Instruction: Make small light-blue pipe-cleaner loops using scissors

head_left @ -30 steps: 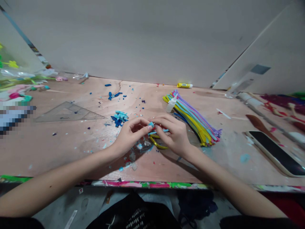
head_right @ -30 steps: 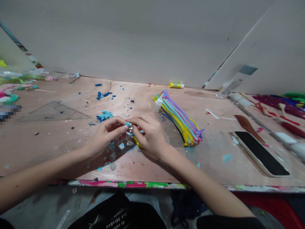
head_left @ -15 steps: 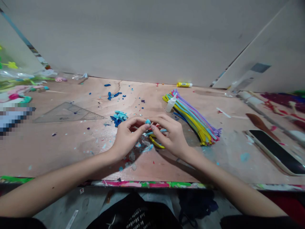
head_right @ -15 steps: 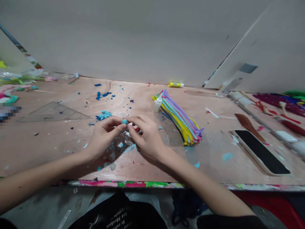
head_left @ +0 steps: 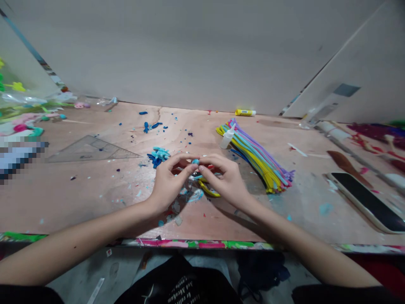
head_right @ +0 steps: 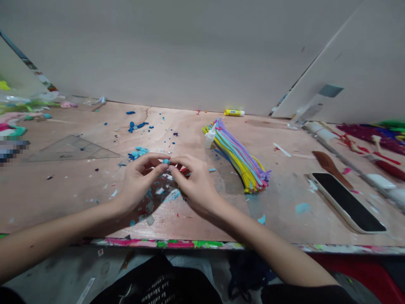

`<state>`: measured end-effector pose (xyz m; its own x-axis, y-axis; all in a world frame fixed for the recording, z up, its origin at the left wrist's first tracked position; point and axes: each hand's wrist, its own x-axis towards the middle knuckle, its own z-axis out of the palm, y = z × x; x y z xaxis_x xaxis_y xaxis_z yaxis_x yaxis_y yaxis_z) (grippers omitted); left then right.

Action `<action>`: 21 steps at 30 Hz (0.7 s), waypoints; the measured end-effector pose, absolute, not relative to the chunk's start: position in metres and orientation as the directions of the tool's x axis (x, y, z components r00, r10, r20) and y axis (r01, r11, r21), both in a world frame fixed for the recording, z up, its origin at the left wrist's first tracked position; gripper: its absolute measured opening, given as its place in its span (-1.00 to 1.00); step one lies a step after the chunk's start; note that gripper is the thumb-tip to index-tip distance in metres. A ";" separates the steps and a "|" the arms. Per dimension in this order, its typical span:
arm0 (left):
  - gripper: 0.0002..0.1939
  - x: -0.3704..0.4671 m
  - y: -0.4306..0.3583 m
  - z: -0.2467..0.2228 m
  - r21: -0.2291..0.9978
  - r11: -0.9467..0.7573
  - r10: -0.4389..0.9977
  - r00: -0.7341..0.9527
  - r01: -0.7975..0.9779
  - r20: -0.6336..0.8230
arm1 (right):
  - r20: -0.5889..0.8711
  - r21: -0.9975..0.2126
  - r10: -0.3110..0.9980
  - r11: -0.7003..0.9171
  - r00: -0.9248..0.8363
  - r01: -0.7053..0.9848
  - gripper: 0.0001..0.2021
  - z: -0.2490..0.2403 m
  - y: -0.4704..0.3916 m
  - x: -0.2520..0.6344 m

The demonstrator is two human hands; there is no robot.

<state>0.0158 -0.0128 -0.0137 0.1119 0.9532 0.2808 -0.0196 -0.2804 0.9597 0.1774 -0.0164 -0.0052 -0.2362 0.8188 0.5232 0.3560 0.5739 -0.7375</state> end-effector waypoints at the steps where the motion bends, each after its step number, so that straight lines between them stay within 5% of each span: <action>1: -0.86 0.016 -0.013 -0.014 0.960 -0.279 0.954 0.104 -0.029 0.281 | 0.471 -0.800 0.855 0.517 -0.215 0.305 -0.87 -0.006 -0.016 0.176; 5: -0.88 0.016 -0.012 -0.016 0.960 -0.275 0.958 0.075 -0.044 0.278 | 0.313 -0.931 0.928 0.343 -0.203 0.129 -0.85 -0.008 -0.014 0.173; 12: -0.88 0.017 -0.009 -0.019 0.978 -0.184 0.979 0.065 -0.100 0.191 | 0.313 -0.937 0.931 0.334 -0.186 0.099 -0.88 -0.011 -0.013 0.172; 21: -0.81 0.016 -0.003 -0.017 0.978 -0.021 0.998 0.056 -0.207 0.034 | 0.143 -0.988 0.957 0.122 -0.252 -0.097 -0.84 -0.015 -0.010 0.172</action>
